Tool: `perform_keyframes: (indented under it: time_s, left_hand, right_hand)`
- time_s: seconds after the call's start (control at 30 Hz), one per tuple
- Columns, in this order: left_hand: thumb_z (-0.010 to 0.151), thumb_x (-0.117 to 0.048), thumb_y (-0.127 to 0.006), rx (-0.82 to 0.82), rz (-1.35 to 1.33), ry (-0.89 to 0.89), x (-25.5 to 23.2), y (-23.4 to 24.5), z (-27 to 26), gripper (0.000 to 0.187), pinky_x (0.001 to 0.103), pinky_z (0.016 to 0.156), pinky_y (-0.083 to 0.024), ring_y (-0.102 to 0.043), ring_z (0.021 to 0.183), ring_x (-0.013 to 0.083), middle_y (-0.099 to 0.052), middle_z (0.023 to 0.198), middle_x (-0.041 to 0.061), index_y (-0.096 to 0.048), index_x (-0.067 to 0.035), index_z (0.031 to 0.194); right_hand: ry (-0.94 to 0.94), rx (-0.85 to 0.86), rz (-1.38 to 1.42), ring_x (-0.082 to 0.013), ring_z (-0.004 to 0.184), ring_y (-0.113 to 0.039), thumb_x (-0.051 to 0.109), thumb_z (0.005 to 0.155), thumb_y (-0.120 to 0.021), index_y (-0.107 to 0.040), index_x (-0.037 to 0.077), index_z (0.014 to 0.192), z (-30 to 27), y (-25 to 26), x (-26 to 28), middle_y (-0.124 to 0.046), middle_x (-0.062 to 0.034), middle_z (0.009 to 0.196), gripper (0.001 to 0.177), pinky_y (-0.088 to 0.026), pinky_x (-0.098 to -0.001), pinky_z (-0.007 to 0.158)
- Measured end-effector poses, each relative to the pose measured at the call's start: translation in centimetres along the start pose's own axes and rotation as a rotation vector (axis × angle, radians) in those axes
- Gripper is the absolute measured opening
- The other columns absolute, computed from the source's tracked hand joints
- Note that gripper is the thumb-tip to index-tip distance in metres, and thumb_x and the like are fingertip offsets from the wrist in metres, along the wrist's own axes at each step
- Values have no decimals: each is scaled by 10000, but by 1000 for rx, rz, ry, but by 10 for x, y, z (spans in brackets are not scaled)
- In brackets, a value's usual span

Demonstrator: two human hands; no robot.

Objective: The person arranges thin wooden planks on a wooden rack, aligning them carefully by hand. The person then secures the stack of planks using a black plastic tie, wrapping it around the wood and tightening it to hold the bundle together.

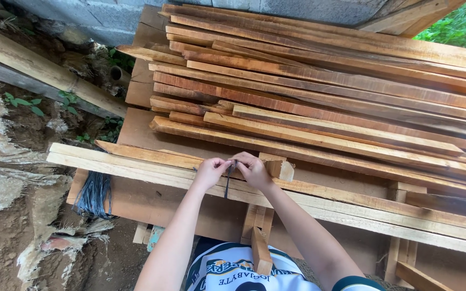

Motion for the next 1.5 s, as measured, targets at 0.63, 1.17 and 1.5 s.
perform_keyframes:
  time_s: [0.63, 1.17, 1.5]
  left_hand:
    - [1052, -385, -411, -101, 380, 34, -13, -31, -45, 550, 480, 771, -586, -730, 899, 401, -717, 779, 232, -748, -31, 802]
    - [1065, -366, -456, -109, 31, 140, 27, -59, -43, 518, 512, 755, -559, -696, 943, 416, -704, 779, 228, -711, -14, 782]
    - [1008, -495, -527, 197, -16, 323, 30, -31, -41, 472, 411, 875, -552, -716, 1036, 275, -772, 926, 116, -773, -114, 878]
  right_hand:
    - [-868, -274, 171, -219, 532, -719, 234, 1029, -487, -707, 34, 856, 34, -26, -178, -682, -89, 605, 344, -633, -342, 528]
    - [-586, -359, -759, -367, 839, -758, 361, 1031, -454, -668, 147, 894, 33, -23, -36, -747, -135, 764, 332, -599, -505, 767]
    - [-821, -176, -692, -319, 1017, -741, 431, 1014, -391, -711, 202, 988, 35, -25, -82, -774, -92, 939, 394, -589, -492, 888]
Point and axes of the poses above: each hand's wrist, its own z-axis towards the middle knuckle, its own y-axis out of the back of the hand, x = y × z, the point moved 7 cm from there along z, towards the middle knuckle
